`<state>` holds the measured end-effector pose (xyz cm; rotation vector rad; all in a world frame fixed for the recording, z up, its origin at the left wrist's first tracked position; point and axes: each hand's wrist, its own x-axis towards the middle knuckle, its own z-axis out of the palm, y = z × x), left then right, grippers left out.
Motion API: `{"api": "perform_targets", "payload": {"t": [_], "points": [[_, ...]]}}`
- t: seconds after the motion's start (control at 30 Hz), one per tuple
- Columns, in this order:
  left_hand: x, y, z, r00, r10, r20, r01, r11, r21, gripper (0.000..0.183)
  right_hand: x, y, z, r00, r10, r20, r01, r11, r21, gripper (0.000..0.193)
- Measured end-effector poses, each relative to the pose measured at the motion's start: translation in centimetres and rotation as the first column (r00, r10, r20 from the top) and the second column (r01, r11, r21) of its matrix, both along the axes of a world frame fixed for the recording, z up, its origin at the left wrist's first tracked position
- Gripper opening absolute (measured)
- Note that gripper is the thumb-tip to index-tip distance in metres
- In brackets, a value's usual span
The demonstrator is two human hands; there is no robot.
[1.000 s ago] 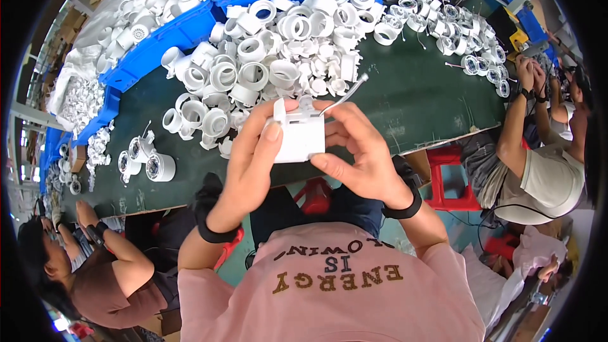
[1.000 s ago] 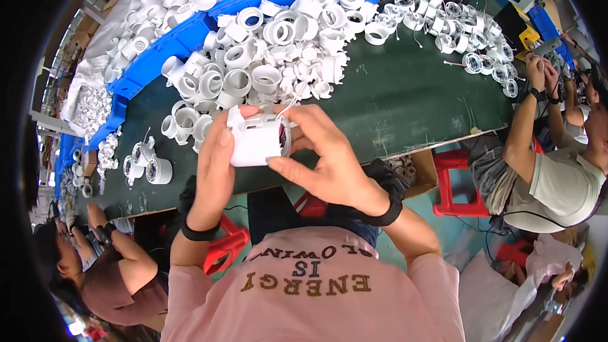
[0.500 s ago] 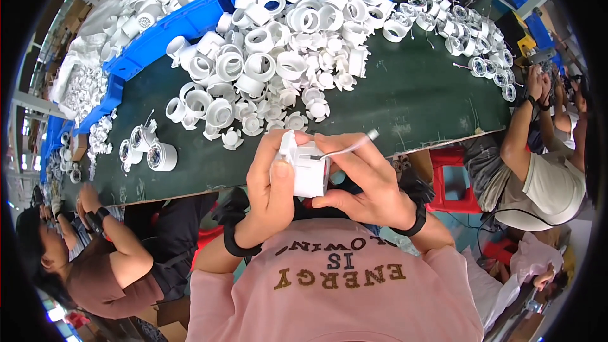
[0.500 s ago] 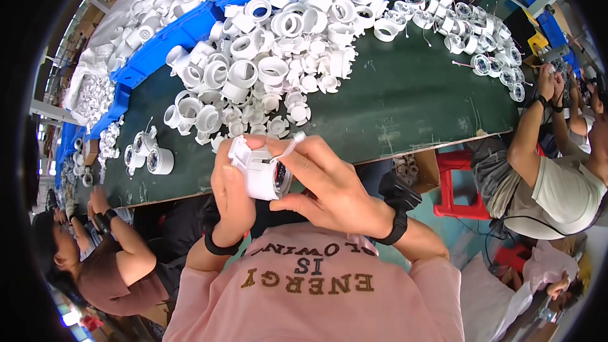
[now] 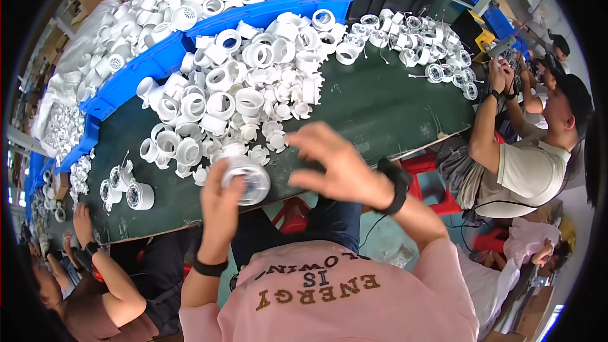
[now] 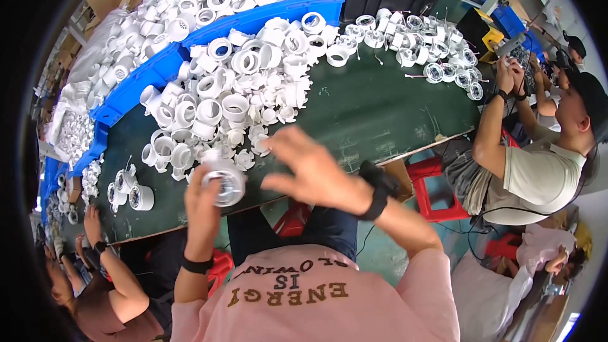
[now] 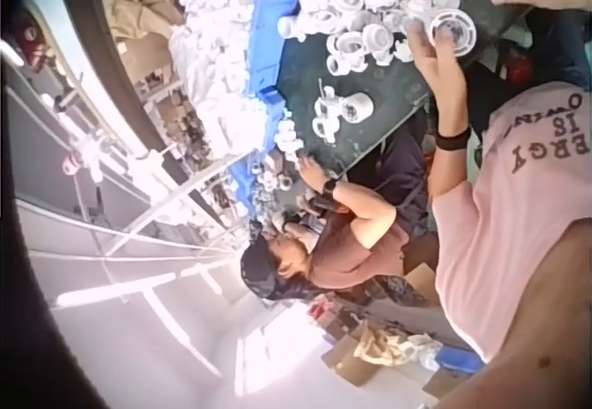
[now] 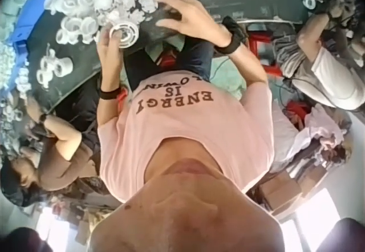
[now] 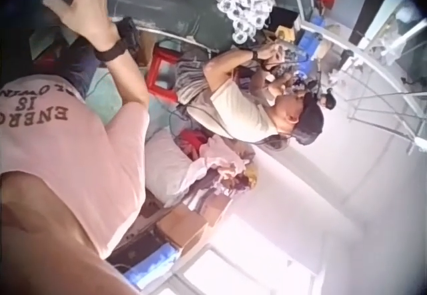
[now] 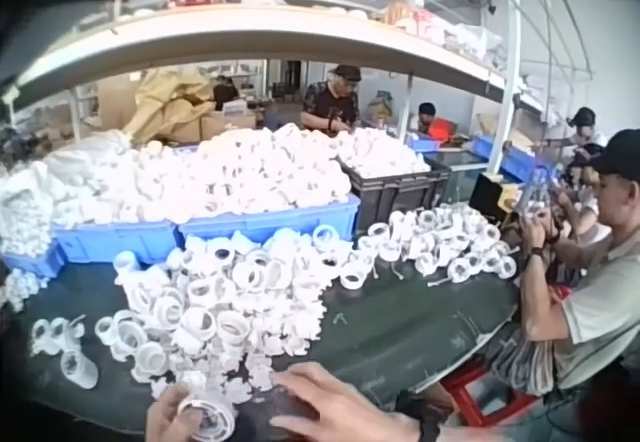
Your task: The person picks up a white plastic housing and a camera lens assembly by hand, fits the lens into the housing, and presses them together. They then set the assembled unit aside on the table and repeat the process with other components.
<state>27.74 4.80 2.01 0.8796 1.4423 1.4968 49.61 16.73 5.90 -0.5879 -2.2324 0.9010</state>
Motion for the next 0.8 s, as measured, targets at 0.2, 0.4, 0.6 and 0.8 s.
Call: {"api": "perform_targets", "payload": {"t": [0.2, 0.4, 0.6, 0.8], "points": [[-9.1, -5.9, 2.2, 0.935, 0.353, -0.011, -0.353, 0.935, 0.008, 0.039, 6.6, 19.7, -5.2, 0.753, -0.653, 0.076, 0.538, 0.678, 0.501, 0.043], [-13.9, -9.5, -1.1, 0.907, 0.417, -0.055, -0.42, 0.899, -0.126, 0.039, 6.6, 28.0, -6.6, 0.701, -0.565, 0.435, 0.195, 0.738, 0.645, 0.06], [-15.8, -9.6, -2.2, 0.819, 0.381, -0.428, -0.484, 0.86, -0.16, 0.041, 6.8, 25.1, -4.4, 0.653, -0.476, 0.589, 0.076, 0.815, 0.574, 0.05], [-19.5, -7.9, -4.3, 0.623, 0.425, -0.657, -0.541, 0.84, 0.03, 0.037, 9.4, 18.3, -3.6, 0.716, -0.343, 0.609, 0.131, 0.922, 0.365, 0.047]]}}
